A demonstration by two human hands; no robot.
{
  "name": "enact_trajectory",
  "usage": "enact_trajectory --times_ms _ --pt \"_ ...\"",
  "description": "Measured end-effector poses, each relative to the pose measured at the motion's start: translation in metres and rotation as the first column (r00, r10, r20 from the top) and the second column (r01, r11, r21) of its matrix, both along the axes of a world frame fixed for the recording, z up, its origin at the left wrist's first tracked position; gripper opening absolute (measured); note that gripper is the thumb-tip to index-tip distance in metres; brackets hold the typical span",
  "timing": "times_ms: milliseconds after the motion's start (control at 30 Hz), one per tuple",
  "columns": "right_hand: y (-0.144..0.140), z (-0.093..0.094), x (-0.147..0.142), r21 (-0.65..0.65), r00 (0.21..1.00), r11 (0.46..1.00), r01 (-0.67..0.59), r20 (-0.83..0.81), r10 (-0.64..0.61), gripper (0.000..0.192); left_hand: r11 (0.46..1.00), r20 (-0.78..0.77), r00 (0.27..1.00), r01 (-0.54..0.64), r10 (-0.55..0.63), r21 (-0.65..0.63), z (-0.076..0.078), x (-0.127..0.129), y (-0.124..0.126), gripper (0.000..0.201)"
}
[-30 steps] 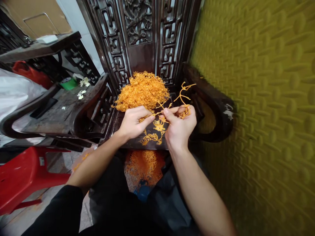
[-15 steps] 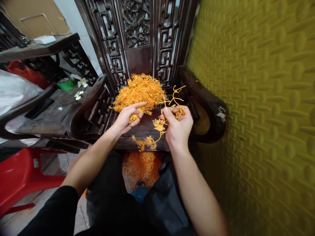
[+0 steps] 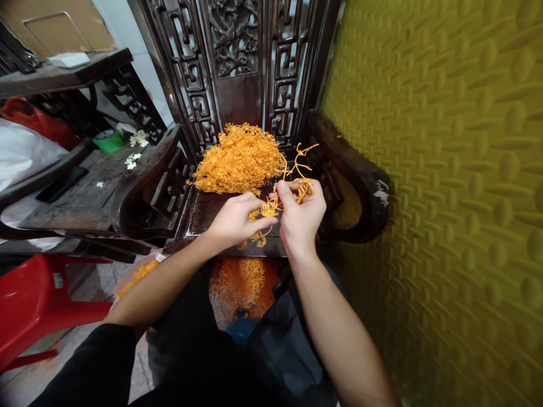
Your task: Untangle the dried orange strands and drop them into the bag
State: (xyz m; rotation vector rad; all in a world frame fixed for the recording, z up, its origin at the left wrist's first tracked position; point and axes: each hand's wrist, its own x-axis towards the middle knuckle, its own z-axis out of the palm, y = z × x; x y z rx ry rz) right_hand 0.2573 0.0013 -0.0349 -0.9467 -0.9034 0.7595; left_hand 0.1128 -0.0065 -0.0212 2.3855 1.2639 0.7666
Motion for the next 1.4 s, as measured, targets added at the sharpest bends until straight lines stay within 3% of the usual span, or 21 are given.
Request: enact_trajectory --times_ms 100,200,333,500,567,633,700,767,833,967,1067,1133,1167,1200,1267,1333,1400 --pt "0.003 -0.004 0.004 -0.025 1.0 1.0 -0.007 0.009 0.008 0.041 0.996 -0.07 0.995 0.08 -0.077 0.038 0.001 0.003 -0.005 0.034" --pt "0.007 -0.008 0.008 -0.068 1.0 0.997 -0.027 0.007 0.028 0.041 0.992 -0.121 0.988 0.106 -0.096 0.075 0.006 0.004 -0.008 0.04" --pt "0.017 -0.016 0.002 -0.199 0.985 0.978 -0.065 -0.168 0.031 0.042 0.989 -0.246 0.969 0.054 -0.017 0.141 0.008 0.008 -0.007 0.044" --pt "0.048 -0.028 -0.009 -0.211 0.966 0.977 0.007 -0.253 -0.061 0.044 0.961 -0.321 0.942 -0.009 0.101 0.275 0.009 0.013 -0.016 0.04" --pt "0.063 -0.031 -0.006 -0.306 0.955 0.952 0.023 -0.275 -0.112 0.047 0.946 -0.243 0.968 0.021 0.062 0.324 0.013 0.011 -0.027 0.04" --pt "0.073 -0.031 0.001 -0.377 0.942 0.926 0.026 -0.3 -0.148 0.045 0.942 -0.049 0.999 0.02 -0.004 0.334 0.021 0.005 -0.038 0.042" --pt "0.072 -0.028 0.009 -0.369 0.94 0.93 -0.008 -0.321 -0.12 0.037 0.971 0.202 0.977 0.024 -0.073 0.236 0.029 -0.008 -0.048 0.044" --pt "0.062 -0.022 0.015 -0.34 0.945 0.939 -0.047 -0.318 -0.068 0.031 0.997 0.419 0.905 0.055 -0.075 0.059 0.036 -0.03 -0.057 0.041" --pt "0.046 -0.015 0.02 -0.312 0.957 0.949 -0.045 -0.287 -0.049 0.029 0.993 0.537 0.843 0.048 0.016 -0.106 0.04 -0.06 -0.072 0.034" --pt "0.027 -0.01 0.028 -0.279 0.963 0.96 -0.009 -0.262 -0.068 0.03 0.952 0.616 0.733 -0.149 0.288 -0.268 0.034 -0.127 -0.121 0.03" --pt "0.024 -0.014 0.026 -0.258 0.976 0.966 0.006 -0.209 -0.061 0.032 0.886 0.658 0.594 -0.307 0.463 -0.347 0.013 -0.181 -0.152 0.062" --pt "0.022 -0.017 0.021 -0.21 0.981 0.978 -0.01 -0.189 -0.031 0.035 0.788 0.612 0.497 -0.416 0.615 -0.454 -0.015 -0.218 -0.161 0.069" --pt "0.02 -0.017 0.018 -0.191 0.983 0.981 -0.022 -0.185 -0.014 0.036 0.71 0.549 0.453 -0.497 0.703 -0.499 -0.033 -0.234 -0.162 0.065" --pt "0.018 -0.017 0.014 -0.182 0.984 0.983 -0.031 -0.18 -0.002 0.036 0.594 0.459 0.39 -0.637 0.798 -0.492 -0.054 -0.248 -0.163 0.058" --pt "0.012 -0.014 0.006 -0.193 0.985 0.98 -0.051 -0.173 0.017 0.037 0.264 0.188 0.212 -0.912 0.959 -0.315 -0.097 -0.264 -0.165 0.042" --pt "0.009 -0.01 0.0 -0.21 0.983 0.974 -0.08 -0.18 0.042 0.038 0.18 0.096 0.16 -0.949 0.982 -0.259 -0.138 -0.264 -0.171 0.031" --pt "0.008 -0.009 -0.004 -0.223 0.976 0.969 -0.108 -0.208 0.061 0.039 0.165 0.031 0.162 -0.951 0.986 -0.262 -0.172 -0.254 -0.18 0.023"
